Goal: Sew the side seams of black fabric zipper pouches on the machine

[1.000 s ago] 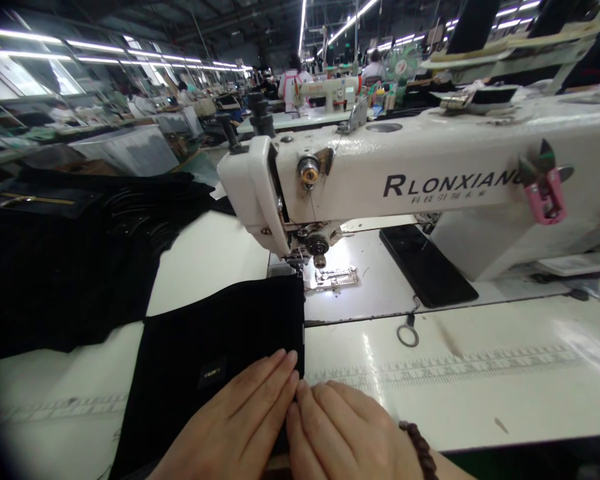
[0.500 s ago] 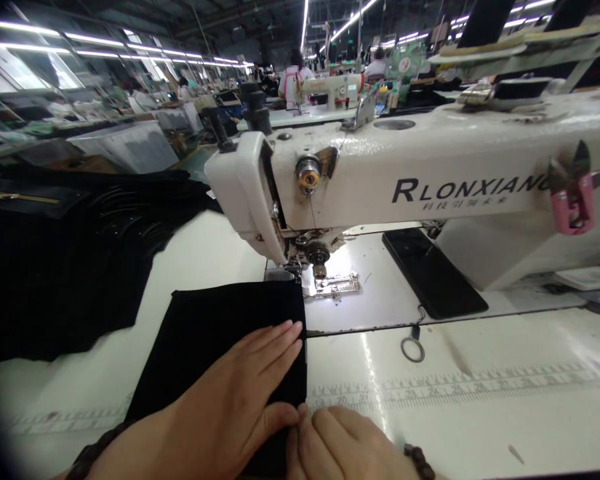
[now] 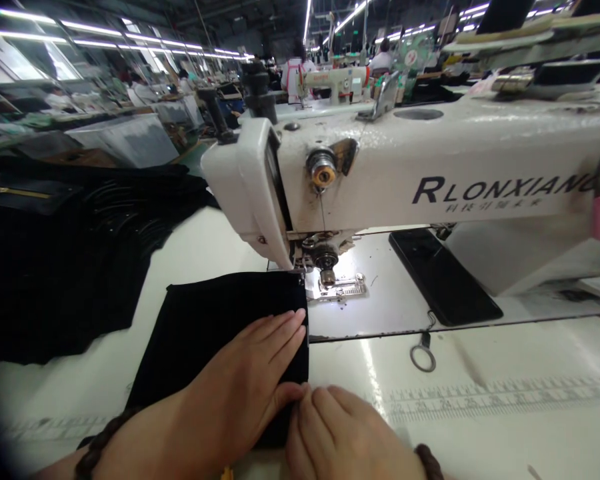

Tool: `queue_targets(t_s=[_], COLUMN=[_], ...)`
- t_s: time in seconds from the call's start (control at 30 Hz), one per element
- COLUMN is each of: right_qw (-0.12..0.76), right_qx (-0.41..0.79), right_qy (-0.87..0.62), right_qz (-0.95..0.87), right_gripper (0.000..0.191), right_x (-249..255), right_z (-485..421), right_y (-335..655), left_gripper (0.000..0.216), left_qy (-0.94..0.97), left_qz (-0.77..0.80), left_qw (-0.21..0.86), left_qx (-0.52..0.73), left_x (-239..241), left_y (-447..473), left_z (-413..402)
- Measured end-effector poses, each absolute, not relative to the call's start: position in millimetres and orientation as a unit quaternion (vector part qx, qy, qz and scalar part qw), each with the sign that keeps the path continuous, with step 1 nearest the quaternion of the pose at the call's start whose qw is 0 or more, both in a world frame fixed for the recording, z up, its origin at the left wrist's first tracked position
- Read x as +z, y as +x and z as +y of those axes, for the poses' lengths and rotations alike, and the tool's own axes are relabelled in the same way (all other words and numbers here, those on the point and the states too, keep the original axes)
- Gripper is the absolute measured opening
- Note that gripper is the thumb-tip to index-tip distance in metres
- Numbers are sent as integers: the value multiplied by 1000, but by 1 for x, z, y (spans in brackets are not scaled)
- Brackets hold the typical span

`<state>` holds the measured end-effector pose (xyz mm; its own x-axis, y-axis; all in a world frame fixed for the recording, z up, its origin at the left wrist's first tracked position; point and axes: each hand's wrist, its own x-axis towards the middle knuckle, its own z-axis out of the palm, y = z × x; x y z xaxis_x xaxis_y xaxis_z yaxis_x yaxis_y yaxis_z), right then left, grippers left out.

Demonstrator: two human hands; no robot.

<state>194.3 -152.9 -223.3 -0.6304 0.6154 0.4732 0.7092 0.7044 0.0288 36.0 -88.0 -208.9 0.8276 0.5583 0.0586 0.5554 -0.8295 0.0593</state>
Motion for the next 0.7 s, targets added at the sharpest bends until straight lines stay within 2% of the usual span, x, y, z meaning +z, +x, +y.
queue_targets(t_s=[0.27,0.43,0.53,0.63,0.7], right_qw=[170,263,291,260,239], right_qx=[-43,-40,-19,-12,-28], right_qy=[-330,-347,-362,-326,-281], right_qz=[-927,-899,-886,-909,-929], right_gripper=[43,31,25,27,32], right_x=[-212,-198,-191,-192,-197], right_z=[-123,-112,-109,-108,-109], right_y=[198,205,206,206,205], left_gripper=[41,35,30,33,35], left_qy=[961,959,948,951,959], left_qz=[269,260,274,228,207], left_qw=[28,27,-38,-94,-102], left_qx=[61,106,156,187,165], left_x=[-212,-187,-183,-191,-200], left_y=[36,21,19,21,21], left_z=[-60,-83,-94,-96,-95])
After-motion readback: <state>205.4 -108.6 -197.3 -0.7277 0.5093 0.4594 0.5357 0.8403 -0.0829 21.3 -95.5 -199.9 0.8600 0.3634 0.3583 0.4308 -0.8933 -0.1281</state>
